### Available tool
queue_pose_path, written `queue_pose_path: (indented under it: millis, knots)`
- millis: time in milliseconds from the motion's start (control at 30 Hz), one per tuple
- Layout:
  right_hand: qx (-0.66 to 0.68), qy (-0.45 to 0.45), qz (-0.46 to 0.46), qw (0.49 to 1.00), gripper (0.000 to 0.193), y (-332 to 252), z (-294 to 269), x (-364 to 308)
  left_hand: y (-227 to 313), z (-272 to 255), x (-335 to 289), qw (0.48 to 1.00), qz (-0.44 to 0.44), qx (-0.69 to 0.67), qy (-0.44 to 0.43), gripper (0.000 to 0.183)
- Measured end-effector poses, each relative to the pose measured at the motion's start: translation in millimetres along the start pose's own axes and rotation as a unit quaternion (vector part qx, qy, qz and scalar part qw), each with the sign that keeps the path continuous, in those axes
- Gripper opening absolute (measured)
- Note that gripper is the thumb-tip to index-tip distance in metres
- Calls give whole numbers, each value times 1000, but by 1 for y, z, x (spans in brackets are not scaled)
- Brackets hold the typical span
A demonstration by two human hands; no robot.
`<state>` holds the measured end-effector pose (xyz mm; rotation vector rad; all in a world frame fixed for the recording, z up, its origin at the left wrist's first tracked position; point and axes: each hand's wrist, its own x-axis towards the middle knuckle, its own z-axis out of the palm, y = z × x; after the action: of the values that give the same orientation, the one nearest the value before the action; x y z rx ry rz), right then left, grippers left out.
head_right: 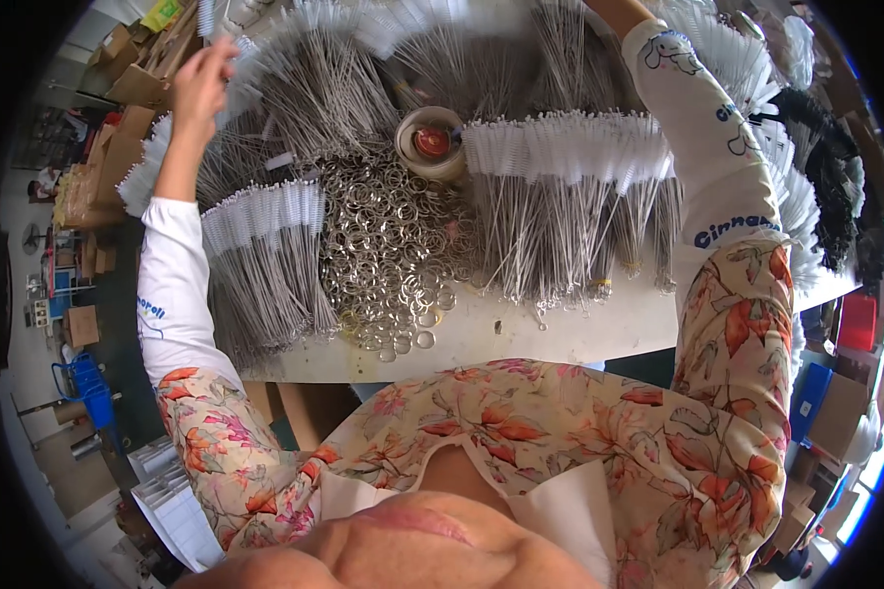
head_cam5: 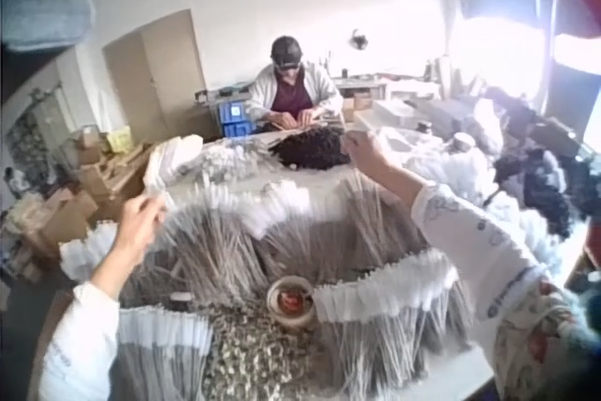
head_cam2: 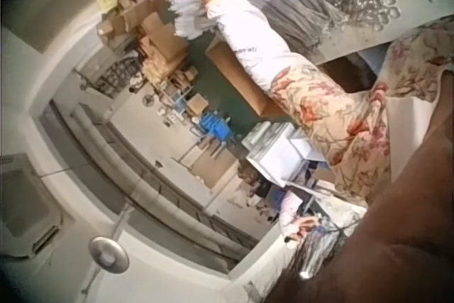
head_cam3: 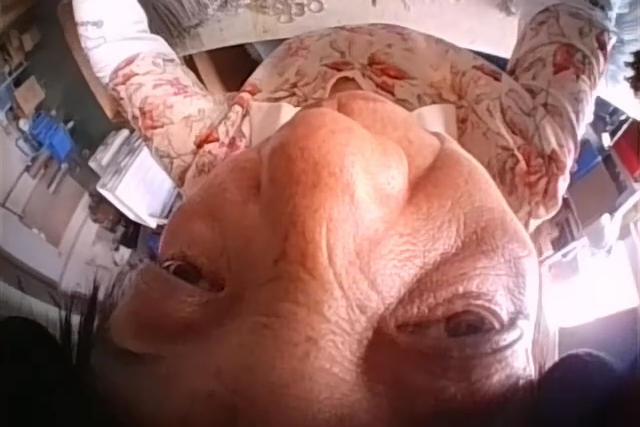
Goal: Assembling small white brushes onto metal rings at a factory workstation.
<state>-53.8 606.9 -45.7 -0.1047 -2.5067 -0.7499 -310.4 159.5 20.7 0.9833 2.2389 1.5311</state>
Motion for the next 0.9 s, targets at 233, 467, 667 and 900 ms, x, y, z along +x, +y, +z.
queue_pose_path:
  millis: [233,467,667,900]
  knots:
    - [380,-46,154,911,22,-136,-81,71,-35,61,-4,939,38,341,-6,35]
    - [419,-171,335,826,27,-173,-64,54,-44,67,-5,968,25,250,26,25]
    - [452,37,344,822,20,-143,-109,88,-27,37,-16,966,34,243,81,22]
    - [-133,124,15,983,11,90,-133,-22,37,-40,-44,980,54,-168,93,25]
